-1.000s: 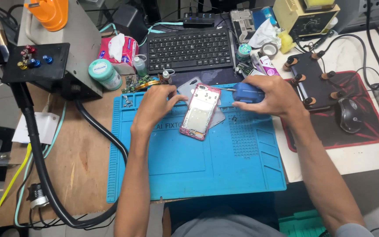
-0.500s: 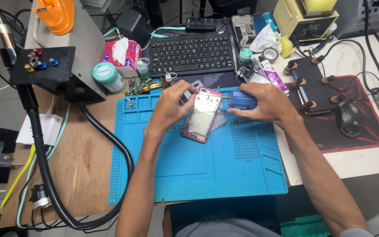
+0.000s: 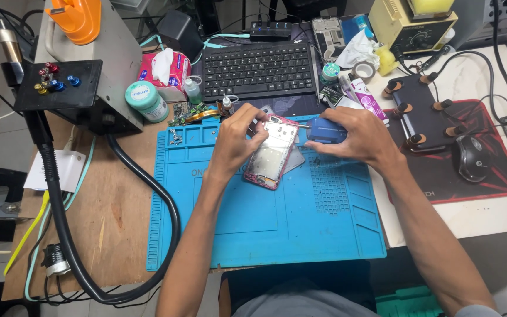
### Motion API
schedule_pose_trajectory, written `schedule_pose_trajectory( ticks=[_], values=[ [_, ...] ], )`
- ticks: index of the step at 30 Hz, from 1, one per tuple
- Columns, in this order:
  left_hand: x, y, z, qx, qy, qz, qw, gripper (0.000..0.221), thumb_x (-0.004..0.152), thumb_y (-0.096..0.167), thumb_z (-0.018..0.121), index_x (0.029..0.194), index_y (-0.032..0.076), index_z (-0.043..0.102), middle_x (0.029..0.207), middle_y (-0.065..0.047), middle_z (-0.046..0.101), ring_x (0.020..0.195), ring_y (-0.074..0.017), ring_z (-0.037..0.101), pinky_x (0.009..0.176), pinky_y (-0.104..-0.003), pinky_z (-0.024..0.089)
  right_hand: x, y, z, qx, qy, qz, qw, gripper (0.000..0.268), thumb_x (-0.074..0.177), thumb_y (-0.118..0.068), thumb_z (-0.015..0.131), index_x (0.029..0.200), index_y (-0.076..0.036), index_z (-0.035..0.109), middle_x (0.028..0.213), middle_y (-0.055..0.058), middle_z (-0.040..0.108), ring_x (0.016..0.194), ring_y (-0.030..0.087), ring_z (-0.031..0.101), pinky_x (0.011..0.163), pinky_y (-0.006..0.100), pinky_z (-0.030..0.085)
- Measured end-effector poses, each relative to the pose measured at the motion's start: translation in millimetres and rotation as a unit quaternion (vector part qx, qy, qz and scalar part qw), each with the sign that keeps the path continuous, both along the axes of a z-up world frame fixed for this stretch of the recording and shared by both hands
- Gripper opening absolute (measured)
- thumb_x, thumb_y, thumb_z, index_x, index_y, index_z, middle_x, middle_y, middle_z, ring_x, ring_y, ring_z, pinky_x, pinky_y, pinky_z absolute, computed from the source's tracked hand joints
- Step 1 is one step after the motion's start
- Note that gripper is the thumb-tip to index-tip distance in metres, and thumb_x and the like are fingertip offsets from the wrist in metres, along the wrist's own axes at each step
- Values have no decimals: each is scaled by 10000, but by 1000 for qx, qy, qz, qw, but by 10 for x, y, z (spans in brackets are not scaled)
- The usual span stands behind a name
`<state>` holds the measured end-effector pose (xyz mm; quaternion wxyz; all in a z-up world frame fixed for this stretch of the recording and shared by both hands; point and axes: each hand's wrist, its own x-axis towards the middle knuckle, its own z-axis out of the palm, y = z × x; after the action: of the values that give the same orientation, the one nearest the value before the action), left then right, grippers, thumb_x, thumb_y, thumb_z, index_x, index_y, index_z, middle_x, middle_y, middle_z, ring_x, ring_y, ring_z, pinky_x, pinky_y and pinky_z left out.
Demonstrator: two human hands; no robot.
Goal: Repairing a pink mobile phone frame by disassembling or assembling internal components using a screwdriver at a repair bench.
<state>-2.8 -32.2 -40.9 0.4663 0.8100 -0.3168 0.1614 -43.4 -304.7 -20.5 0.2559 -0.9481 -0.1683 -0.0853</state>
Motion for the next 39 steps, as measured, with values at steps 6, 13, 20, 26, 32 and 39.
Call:
schedule_pose_trajectory(
  ticks=[6, 13, 20, 26, 32, 39],
  values=[
    [21, -9, -5, -12, -7, -9, 1000, 187, 869, -96, 598, 916, 53, 700, 796, -99, 663, 694, -252, 683, 538, -326, 577, 8, -12, -3, 3, -3, 0, 1000, 569, 700, -488, 911, 1061, -75, 763, 890, 206, 761, 828, 406, 750, 677, 477, 617],
    [9, 70, 71, -22, 34, -41, 998, 225, 855, -92, 591, 949, 65, 721, 820, -104, 695, 709, -258, 686, 559, -331, 586, -2, -40, -14, 3, -7, 3, 1000, 568, 700, -486, 914, 1057, -73, 760, 883, 212, 756, 824, 415, 749, 669, 480, 614],
    [68, 173, 108, -94, 160, -104, 977, 285, 863, -11, 763, 1113, 36, 634, 1047, -120, 661, 678, -241, 743, 587, -328, 621, 0, -61, -8, 17, -10, 10, 1000, 546, 696, -440, 927, 1056, -69, 754, 880, 210, 758, 823, 411, 748, 663, 484, 610],
    [84, 112, 48, -117, 170, -119, 971, 140, 891, 3, 766, 981, 23, 661, 922, -92, 652, 602, -222, 729, 522, -306, 612, -9, -28, 27, 18, 0, 18, 1000, 553, 678, -450, 933, 1046, -76, 759, 869, 202, 761, 810, 397, 751, 666, 468, 609],
    [-35, 109, 225, -152, 209, -142, 956, 73, 898, -23, 733, 926, -7, 667, 866, -108, 642, 546, -211, 716, 473, -315, 611, -20, -36, 6, 15, 6, 25, 1000, 553, 679, -459, 923, 1061, -95, 759, 871, 192, 759, 809, 394, 750, 662, 462, 602],
    [-73, 113, 275, -163, 221, -166, 947, 20, 918, -52, 671, 913, -43, 654, 790, -97, 578, 503, -208, 699, 427, -305, 590, 2, -90, -133, -19, -55, 17, 998, 559, 656, -490, 927, 1051, -137, 747, 861, 141, 740, 800, 361, 742, 669, 423, 594]
  ],
)
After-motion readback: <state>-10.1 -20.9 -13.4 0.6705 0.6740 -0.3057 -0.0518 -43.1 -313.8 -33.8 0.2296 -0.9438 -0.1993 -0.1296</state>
